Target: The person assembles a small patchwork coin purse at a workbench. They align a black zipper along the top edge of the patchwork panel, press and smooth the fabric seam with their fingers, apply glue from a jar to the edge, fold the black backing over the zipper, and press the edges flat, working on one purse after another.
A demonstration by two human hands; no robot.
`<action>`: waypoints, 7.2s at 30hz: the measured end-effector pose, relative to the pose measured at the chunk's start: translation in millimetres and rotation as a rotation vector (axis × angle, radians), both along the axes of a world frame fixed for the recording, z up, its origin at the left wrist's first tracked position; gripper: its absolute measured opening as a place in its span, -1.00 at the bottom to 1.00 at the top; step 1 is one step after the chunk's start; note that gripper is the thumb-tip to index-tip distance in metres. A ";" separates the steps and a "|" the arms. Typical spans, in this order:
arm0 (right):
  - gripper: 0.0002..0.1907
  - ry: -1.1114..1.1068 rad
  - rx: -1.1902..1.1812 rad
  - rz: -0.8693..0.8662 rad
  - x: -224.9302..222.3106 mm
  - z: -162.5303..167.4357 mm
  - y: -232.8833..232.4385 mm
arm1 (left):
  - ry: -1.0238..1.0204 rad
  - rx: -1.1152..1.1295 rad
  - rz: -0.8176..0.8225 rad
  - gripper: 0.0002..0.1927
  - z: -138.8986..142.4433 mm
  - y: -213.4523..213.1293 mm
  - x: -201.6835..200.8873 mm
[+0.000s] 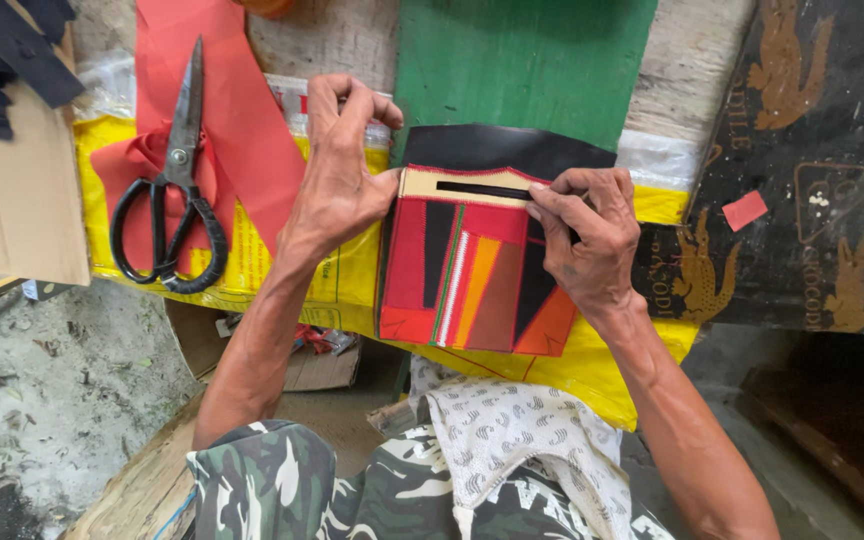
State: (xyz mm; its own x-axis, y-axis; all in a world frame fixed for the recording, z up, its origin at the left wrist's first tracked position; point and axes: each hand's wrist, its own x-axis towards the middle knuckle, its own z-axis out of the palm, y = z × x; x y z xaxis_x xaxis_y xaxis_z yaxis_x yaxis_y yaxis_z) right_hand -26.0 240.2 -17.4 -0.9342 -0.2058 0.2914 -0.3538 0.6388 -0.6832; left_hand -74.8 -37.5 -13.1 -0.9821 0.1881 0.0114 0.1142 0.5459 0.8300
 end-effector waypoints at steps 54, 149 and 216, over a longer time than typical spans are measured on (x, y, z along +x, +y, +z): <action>-0.76 0.010 -0.016 0.102 -12.8 -10.2 -61.2 | -0.031 -0.039 -0.080 -0.39 -10.9 -18.1 -10.1; -0.84 0.048 0.096 0.069 8.8 -9.8 66.4 | 0.491 -0.124 -0.181 -0.79 9.7 36.0 38.9; -0.76 0.050 -0.054 0.011 14.2 -8.9 41.0 | 0.556 -0.122 -0.298 -0.42 -22.1 107.6 44.3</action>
State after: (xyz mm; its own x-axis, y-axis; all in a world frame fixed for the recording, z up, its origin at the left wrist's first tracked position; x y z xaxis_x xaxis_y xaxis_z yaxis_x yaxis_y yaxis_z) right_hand -11.8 281.2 -26.4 -0.9162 -0.1985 0.3482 -0.3947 0.5974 -0.6981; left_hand -30.5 70.1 -35.2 -0.7412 0.4842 0.4649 0.6709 0.5111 0.5372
